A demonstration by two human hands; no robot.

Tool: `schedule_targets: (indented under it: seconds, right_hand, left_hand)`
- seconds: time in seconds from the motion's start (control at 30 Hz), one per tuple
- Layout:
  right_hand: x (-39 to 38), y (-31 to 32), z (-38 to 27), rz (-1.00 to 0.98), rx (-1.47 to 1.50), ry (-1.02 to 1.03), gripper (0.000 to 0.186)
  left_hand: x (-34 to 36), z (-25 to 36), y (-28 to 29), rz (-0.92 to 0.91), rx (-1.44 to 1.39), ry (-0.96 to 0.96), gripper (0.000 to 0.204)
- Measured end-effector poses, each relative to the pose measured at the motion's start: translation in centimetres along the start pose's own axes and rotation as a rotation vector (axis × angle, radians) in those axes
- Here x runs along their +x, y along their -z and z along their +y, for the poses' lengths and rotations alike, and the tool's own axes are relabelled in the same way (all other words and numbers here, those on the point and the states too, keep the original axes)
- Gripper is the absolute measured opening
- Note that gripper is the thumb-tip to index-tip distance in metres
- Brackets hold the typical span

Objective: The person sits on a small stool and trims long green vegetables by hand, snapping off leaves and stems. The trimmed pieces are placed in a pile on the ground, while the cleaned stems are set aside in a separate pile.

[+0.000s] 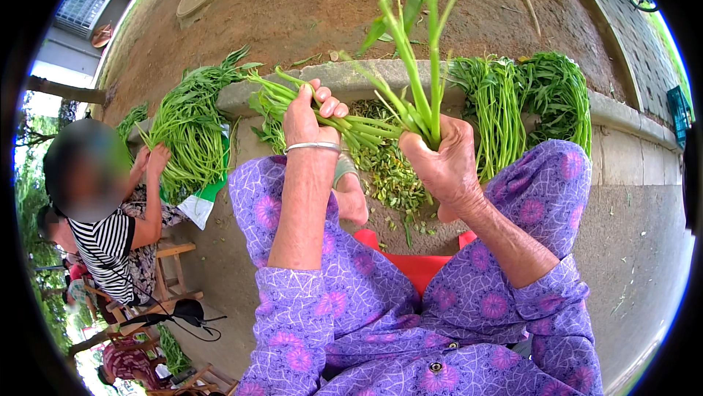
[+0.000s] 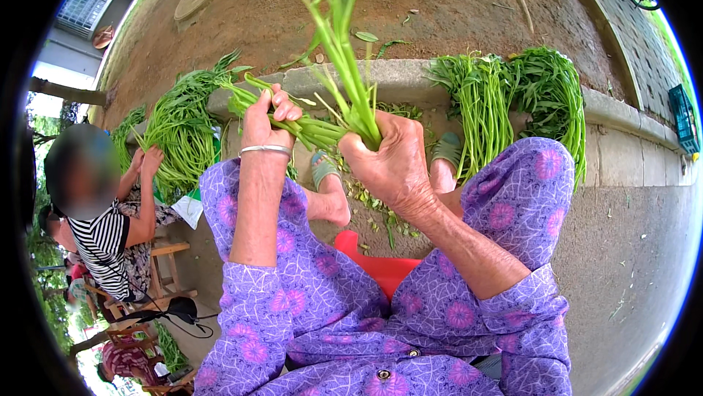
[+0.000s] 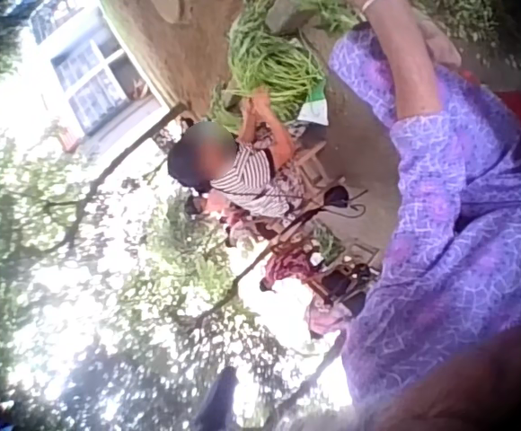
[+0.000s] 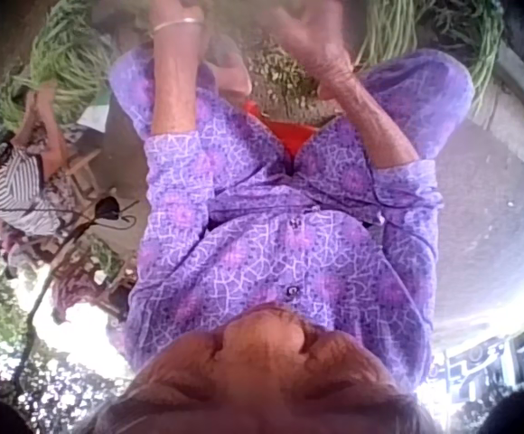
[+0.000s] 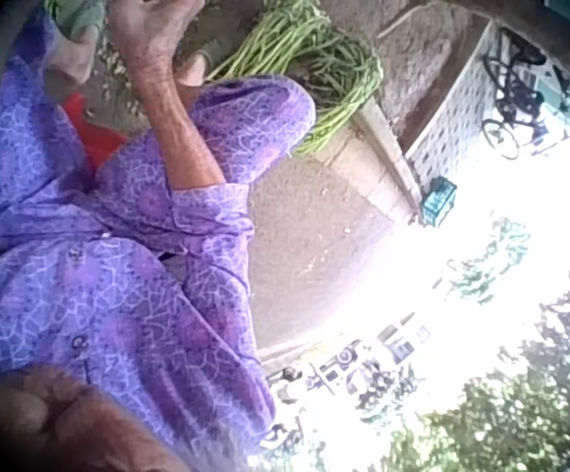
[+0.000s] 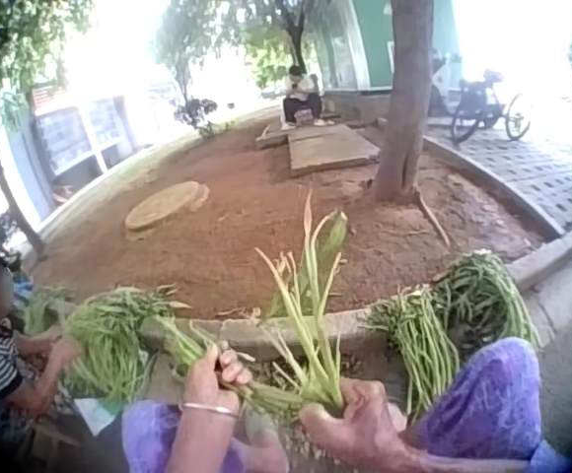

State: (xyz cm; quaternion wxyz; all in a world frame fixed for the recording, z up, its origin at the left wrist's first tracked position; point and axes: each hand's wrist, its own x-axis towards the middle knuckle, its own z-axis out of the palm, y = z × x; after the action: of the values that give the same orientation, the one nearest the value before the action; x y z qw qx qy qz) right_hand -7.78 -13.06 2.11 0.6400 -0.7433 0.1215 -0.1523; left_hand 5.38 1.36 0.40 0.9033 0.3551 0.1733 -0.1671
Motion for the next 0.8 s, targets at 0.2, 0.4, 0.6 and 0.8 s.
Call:
schedule_targets:
  seconds: [0.2, 0.4, 0.6, 0.8]
  right_hand:
    - [-0.1, -0.5, 0.3, 0.111, 0.122, -0.089, 0.011]
    - [2.3, 3.5, 2.0, 0.172, 0.26, -0.241, 0.013]
    - [2.9, 2.8, 2.5, 0.074, 0.102, -0.138, 0.015]
    - [2.8, 2.9, 3.6, 0.06, 0.086, -0.258, 0.014]
  left_hand:
    - [-0.1, -0.1, -0.1, -0.016, -0.017, -0.008, 0.018]
    - [0.1, 2.9, 1.3, -0.053, 0.019, -0.201, 0.018]
    - [-1.2, 0.0, -0.3, -0.157, 0.15, -0.073, 0.019]
    - [-2.3, -1.8, -1.1, -0.215, 0.364, 0.01, 0.025]
